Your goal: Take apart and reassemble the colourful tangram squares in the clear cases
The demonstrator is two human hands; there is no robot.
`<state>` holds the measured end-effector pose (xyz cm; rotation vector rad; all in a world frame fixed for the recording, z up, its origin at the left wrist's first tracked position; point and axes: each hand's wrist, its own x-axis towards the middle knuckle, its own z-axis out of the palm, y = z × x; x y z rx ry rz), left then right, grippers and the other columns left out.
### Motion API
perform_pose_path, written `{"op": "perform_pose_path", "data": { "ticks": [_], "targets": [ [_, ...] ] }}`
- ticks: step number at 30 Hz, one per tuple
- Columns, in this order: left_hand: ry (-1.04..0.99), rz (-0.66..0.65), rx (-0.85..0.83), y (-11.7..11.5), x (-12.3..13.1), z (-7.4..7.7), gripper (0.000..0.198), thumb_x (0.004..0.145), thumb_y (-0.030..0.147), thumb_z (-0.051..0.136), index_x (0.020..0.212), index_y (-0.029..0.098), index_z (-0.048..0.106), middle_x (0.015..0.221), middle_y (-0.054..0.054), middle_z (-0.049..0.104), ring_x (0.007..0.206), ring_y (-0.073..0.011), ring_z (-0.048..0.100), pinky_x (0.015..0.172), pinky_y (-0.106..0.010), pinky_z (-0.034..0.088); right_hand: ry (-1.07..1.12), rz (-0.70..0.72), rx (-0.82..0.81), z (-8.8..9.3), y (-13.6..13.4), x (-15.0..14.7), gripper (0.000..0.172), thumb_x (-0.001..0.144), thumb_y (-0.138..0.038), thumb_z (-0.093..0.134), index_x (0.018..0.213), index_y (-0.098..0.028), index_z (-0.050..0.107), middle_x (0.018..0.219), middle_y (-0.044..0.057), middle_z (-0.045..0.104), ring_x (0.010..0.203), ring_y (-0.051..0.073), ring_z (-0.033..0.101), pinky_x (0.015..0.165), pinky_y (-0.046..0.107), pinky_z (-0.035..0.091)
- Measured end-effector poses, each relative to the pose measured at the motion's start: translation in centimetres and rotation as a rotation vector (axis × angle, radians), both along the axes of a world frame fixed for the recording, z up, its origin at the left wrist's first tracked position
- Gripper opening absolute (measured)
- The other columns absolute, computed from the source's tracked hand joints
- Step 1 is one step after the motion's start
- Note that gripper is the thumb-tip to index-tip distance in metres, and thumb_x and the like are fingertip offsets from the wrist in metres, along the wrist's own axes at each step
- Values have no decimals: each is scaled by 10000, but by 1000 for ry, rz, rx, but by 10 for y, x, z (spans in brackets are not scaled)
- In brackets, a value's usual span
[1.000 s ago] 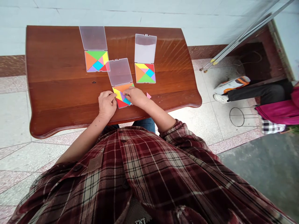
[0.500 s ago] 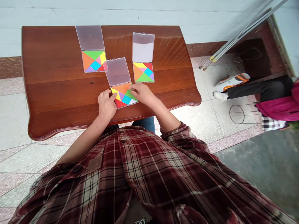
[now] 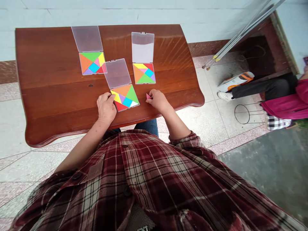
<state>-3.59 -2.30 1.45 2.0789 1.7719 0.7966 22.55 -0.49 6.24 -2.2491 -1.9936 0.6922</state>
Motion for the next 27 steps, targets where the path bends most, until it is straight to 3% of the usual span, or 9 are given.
{"op": "perform_pose_path", "data": {
  "ticks": [6, 9, 15, 20, 27],
  "targets": [
    [4, -16, 32, 1, -2, -2, 413, 752, 102, 461, 1103, 236, 632, 1150, -101, 625, 1054, -286, 529, 943, -465, 414, 186, -42, -42, 1, 4, 8, 128, 760, -189, 684, 760, -186, 556, 779, 8, 617, 710, 145, 528, 693, 274, 383],
    [22, -14, 21, 1, -2, -2, 404, 758, 102, 457, 1102, 223, 631, 1163, -109, 625, 1058, -291, 534, 954, -469, 415, 283, -42, -6, -1, 2, 10, 152, 773, -170, 617, 660, -192, 518, 708, -17, 575, 678, 129, 499, 691, 274, 375],
    [14, -16, 23, 2, -2, -2, 372, 770, 109, 461, 1082, 224, 628, 1164, -102, 627, 1069, -285, 533, 955, -457, 419, 469, -46, 21, 6, -1, 5, 145, 767, -167, 600, 673, -192, 492, 647, -44, 509, 630, 108, 456, 662, 265, 373],
    [6, -10, 28, 2, -1, -3, 349, 773, 120, 468, 1066, 225, 628, 1149, -101, 626, 1059, -283, 531, 961, -461, 408, 497, 310, -34, 22, 7, -13, 84, 770, -141, 585, 738, -182, 519, 702, -38, 530, 670, 102, 453, 662, 245, 354],
    [1, -13, 59, 2, -2, -4, 351, 770, 124, 462, 1054, 234, 636, 1134, -87, 632, 1036, -264, 535, 947, -442, 420, 164, 746, -128, 46, 29, -45, 146, 746, -28, 534, 749, -164, 587, 715, -12, 564, 695, 119, 456, 666, 263, 279]
  ]
}}
